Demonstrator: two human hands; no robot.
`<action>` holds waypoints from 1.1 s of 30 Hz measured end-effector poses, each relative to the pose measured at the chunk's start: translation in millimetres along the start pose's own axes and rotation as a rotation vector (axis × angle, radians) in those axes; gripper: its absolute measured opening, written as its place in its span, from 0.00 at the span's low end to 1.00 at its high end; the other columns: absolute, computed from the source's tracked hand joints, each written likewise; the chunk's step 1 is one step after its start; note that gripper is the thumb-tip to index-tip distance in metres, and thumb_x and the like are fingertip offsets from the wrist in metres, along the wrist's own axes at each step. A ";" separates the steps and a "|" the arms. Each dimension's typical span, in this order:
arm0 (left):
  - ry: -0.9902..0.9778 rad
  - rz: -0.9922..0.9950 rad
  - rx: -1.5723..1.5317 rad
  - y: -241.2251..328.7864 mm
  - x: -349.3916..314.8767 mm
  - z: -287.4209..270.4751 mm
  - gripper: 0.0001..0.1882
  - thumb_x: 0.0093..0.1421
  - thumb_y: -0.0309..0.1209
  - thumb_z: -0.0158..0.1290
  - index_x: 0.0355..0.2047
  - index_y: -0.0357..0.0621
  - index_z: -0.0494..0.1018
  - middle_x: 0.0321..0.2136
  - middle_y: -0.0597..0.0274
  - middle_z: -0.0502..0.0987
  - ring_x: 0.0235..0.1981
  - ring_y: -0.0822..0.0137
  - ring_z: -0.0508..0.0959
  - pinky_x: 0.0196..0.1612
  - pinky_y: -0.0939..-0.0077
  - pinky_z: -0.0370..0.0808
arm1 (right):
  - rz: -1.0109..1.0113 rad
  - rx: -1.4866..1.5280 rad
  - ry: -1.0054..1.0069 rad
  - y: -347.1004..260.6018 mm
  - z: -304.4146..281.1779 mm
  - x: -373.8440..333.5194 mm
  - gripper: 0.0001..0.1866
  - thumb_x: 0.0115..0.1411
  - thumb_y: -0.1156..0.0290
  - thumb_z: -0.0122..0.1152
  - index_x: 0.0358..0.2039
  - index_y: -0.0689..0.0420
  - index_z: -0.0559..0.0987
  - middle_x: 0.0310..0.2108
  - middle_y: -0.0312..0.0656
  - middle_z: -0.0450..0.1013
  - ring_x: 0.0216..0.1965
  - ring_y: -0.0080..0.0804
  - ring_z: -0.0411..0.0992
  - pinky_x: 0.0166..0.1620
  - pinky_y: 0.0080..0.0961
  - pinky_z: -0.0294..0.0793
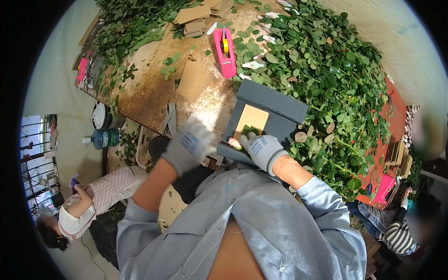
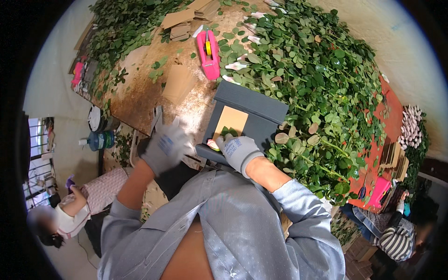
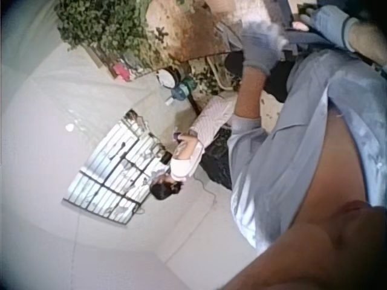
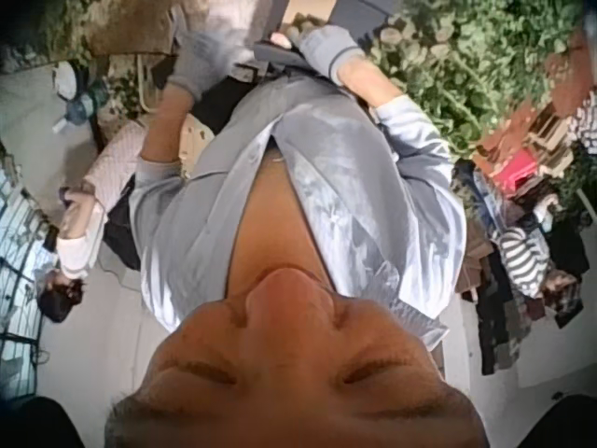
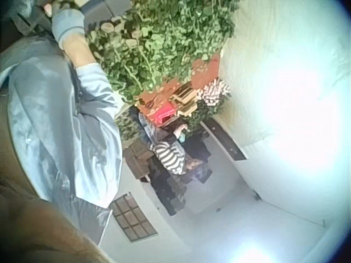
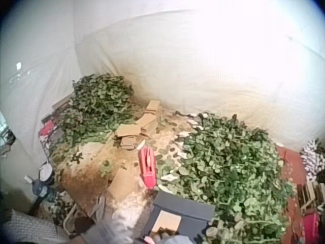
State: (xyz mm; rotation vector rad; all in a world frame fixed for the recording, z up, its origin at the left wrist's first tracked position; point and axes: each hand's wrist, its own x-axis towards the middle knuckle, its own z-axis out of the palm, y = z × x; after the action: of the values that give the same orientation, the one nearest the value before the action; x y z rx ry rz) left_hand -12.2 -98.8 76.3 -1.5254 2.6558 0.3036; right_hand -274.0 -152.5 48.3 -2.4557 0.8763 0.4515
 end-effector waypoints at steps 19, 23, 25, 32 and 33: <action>0.345 0.225 -0.186 61.2 45.5 50.6 0.12 0.52 0.31 0.57 0.38 0.45 0.80 0.36 0.64 0.76 0.40 0.58 0.74 0.41 0.60 0.70 | -0.101 0.352 0.657 131.9 -117.1 32.5 0.12 0.65 0.62 0.55 0.43 0.56 0.78 0.38 0.53 0.79 0.43 0.55 0.78 0.46 0.47 0.77; 0.268 0.163 -0.205 64.4 44.6 51.3 0.08 0.58 0.31 0.58 0.38 0.45 0.79 0.37 0.63 0.76 0.39 0.58 0.74 0.42 0.57 0.68 | 0.398 0.160 0.629 256.8 -124.1 77.9 0.22 0.62 0.63 0.60 0.55 0.58 0.73 0.54 0.54 0.72 0.54 0.55 0.74 0.56 0.44 0.75; 0.256 0.169 -0.197 60.0 42.0 60.1 0.07 0.60 0.31 0.58 0.38 0.45 0.79 0.38 0.63 0.76 0.39 0.57 0.74 0.42 0.56 0.68 | 0.467 0.133 0.580 302.7 -110.0 88.7 0.26 0.60 0.63 0.63 0.56 0.58 0.72 0.57 0.53 0.71 0.58 0.54 0.71 0.57 0.45 0.74; 0.261 0.126 -0.133 61.6 36.1 64.4 0.07 0.60 0.31 0.60 0.38 0.47 0.78 0.42 0.63 0.77 0.42 0.57 0.75 0.46 0.55 0.70 | 0.570 -0.153 0.294 297.9 -75.0 88.1 0.20 0.65 0.66 0.57 0.57 0.53 0.78 0.53 0.46 0.76 0.53 0.45 0.76 0.56 0.43 0.73; 0.264 0.126 -0.123 62.8 36.3 63.2 0.07 0.60 0.31 0.61 0.38 0.47 0.78 0.42 0.63 0.77 0.42 0.57 0.75 0.46 0.55 0.70 | 0.555 -0.157 0.287 294.1 -74.1 83.3 0.17 0.66 0.66 0.55 0.54 0.53 0.79 0.51 0.45 0.77 0.51 0.45 0.77 0.54 0.42 0.73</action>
State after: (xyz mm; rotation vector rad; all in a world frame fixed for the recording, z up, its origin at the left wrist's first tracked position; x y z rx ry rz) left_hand -87.3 -86.1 17.7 -1.5312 2.9971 0.2965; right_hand -395.8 -432.5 -26.9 -2.4275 1.7175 0.3648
